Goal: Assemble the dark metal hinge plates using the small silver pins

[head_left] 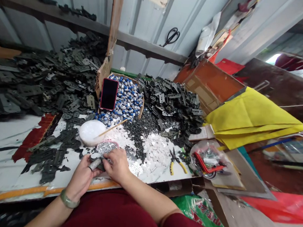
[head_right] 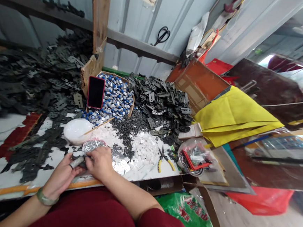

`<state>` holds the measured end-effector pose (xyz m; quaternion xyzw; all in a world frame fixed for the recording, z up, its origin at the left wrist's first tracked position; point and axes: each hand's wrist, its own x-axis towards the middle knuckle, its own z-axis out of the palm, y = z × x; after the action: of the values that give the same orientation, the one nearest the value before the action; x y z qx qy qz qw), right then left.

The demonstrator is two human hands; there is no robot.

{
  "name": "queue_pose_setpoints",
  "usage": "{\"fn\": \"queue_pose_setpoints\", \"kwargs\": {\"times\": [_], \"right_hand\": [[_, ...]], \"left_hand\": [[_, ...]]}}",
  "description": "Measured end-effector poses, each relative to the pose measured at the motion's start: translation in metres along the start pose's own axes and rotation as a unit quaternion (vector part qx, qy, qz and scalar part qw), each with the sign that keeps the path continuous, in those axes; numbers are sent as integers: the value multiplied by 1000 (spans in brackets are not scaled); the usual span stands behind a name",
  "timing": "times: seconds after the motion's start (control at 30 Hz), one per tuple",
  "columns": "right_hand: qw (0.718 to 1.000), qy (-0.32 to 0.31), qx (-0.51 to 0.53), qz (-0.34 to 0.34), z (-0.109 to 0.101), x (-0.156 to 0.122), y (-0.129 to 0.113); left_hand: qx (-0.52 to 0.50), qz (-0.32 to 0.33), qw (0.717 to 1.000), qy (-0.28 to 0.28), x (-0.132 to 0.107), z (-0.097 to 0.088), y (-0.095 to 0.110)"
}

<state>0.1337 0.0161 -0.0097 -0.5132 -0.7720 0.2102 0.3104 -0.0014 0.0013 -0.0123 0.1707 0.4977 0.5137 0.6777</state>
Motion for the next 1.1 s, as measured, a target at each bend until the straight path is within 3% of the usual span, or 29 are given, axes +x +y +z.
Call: {"fn": "queue_pose_setpoints", "kwargs": {"times": [0.13,0.23,0.3,0.33,0.37,0.43,0.5,0.57,0.63,0.77,0.9,1.1], "right_hand": [[977,-16,202,65,0,1,6],[917,27,360,171,-9,26,21],[861,136,414,262,-18,56,30],[840,140,433,296,-23,72,33],[837,120,430,317,-28,87,35],[878,53,382,282,-39,111,32],[937,21,302,175,-49,126,22],[972,46,221,59,-56,133,12],[984,73,160,-14,-58,136,5],[985,82,146,-30,-56,136,8],[959,118,258,22,-59,126,19],[915,13,397,64,-62,117,30]], "left_hand": [[-8,11,1000,-8,-4,-3,9],[-6,-18,999,-46,-6,-3,17],[3,-46,996,-71,-7,-5,21],[9,-56,995,-79,-7,-6,22],[16,-62,994,-83,-8,-9,22],[31,-62,994,-83,-8,-16,21],[42,-49,995,-73,-6,-23,21],[48,-30,997,-59,-2,-30,23],[49,-13,998,-45,2,-35,26],[40,8,999,-34,12,-40,34],[13,17,998,-51,15,-39,46],[37,-29,987,-153,7,-38,67]]}}
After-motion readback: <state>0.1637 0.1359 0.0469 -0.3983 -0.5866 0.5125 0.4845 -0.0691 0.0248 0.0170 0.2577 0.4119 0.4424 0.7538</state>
